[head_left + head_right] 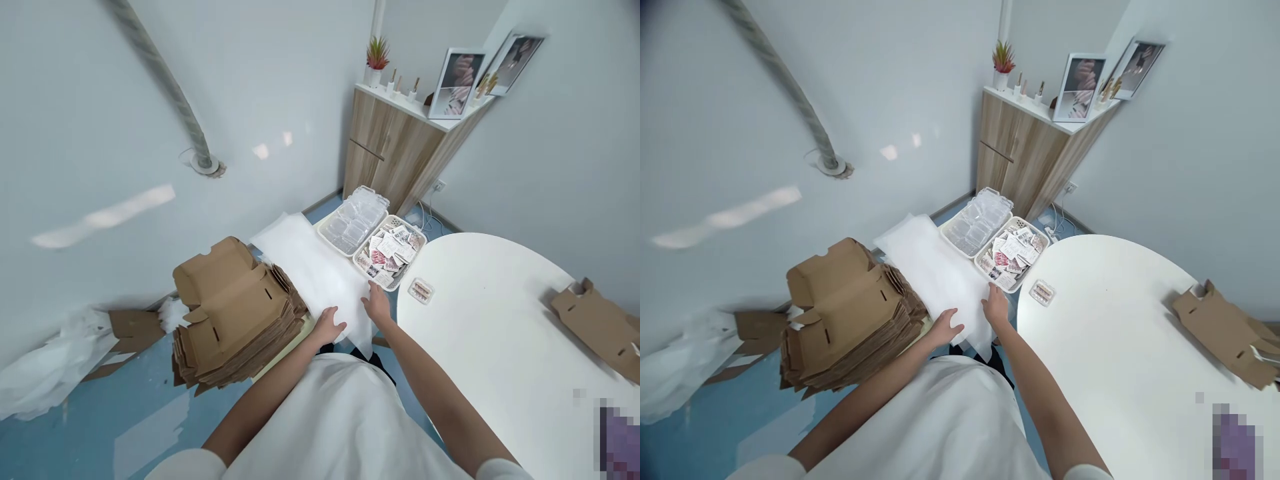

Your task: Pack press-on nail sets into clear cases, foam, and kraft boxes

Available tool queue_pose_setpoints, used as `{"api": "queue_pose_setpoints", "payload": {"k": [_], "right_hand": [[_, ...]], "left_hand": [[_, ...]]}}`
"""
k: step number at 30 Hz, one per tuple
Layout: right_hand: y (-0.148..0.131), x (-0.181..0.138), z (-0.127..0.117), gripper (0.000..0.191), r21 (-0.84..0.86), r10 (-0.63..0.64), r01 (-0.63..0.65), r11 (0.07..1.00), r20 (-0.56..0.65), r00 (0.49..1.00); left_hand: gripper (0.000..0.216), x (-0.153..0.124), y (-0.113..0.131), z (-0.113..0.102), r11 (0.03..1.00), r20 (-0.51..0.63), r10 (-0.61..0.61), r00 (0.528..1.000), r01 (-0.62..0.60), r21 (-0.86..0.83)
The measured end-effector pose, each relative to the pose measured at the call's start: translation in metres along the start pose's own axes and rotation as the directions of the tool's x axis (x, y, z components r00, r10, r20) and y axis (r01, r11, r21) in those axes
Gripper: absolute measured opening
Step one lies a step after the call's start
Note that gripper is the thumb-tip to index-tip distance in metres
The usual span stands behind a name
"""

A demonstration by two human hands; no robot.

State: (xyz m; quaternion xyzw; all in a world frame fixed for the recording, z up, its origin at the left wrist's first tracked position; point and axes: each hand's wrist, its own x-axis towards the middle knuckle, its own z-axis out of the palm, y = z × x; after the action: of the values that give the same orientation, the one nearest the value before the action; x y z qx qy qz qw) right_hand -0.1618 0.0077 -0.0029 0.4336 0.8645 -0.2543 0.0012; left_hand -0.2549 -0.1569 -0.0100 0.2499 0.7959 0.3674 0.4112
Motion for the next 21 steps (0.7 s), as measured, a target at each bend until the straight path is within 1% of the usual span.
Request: {"api": "queue_pose_setpoints", "payload": {"k": [3,5,9,11,13,15,17,19,21], "right_hand": [[-0.008,0.004,-0.009,0.031,-0.091,-0.007,0.013,0.996,0.056,0.998],[-0.014,0.006,-0.014,0.026,-0.115,-0.019,0.027,0.993,0.07,0.997],[-0.03,0.005,-0.023,0.029,-0.07,-0.123,0.125,0.99,0.032,0.992],[-0.036,0.001,-0.027,0.034,0.0,-0.187,0.187,0.982,0.021,0.982],[-0.041,-0.005,-0.032,0.038,0.082,-0.214,0.213,0.974,-0.002,0.977],[-0.044,-0.012,-0.039,0.038,0.15,-0.188,0.196,0.969,-0.066,0.98],[-0.045,-0.016,-0.046,0.036,0.152,-0.129,0.145,0.978,-0.109,0.986],[-0.044,-0.017,-0.052,0.033,0.073,-0.095,0.101,0.992,-0.087,0.992],[-0.042,-0.014,-0.056,0.028,-0.058,-0.094,0.092,0.994,-0.025,0.995]], "left_hand": [[0.056,-0.001,0.001,-0.001,1.0,0.022,0.004,1.0,-0.003,-0.019],[0.059,-0.001,0.003,0.0,1.0,0.032,-0.005,0.999,0.005,-0.01],[0.068,0.002,0.011,0.007,1.0,-0.002,-0.016,1.0,0.016,-0.005],[0.07,0.003,0.018,0.011,1.0,-0.012,-0.014,1.0,0.014,-0.019],[0.07,0.002,0.026,0.015,1.0,-0.003,-0.025,1.0,0.025,-0.017],[0.07,0.001,0.035,0.018,0.999,0.001,-0.047,0.999,0.047,0.008],[0.07,0.0,0.044,0.022,0.997,-0.009,-0.059,0.998,0.06,0.055],[0.07,-0.001,0.052,0.028,0.989,-0.029,-0.072,0.997,0.075,0.131],[0.069,-0.001,0.058,0.033,0.968,-0.039,-0.105,0.994,0.111,0.226]]}}
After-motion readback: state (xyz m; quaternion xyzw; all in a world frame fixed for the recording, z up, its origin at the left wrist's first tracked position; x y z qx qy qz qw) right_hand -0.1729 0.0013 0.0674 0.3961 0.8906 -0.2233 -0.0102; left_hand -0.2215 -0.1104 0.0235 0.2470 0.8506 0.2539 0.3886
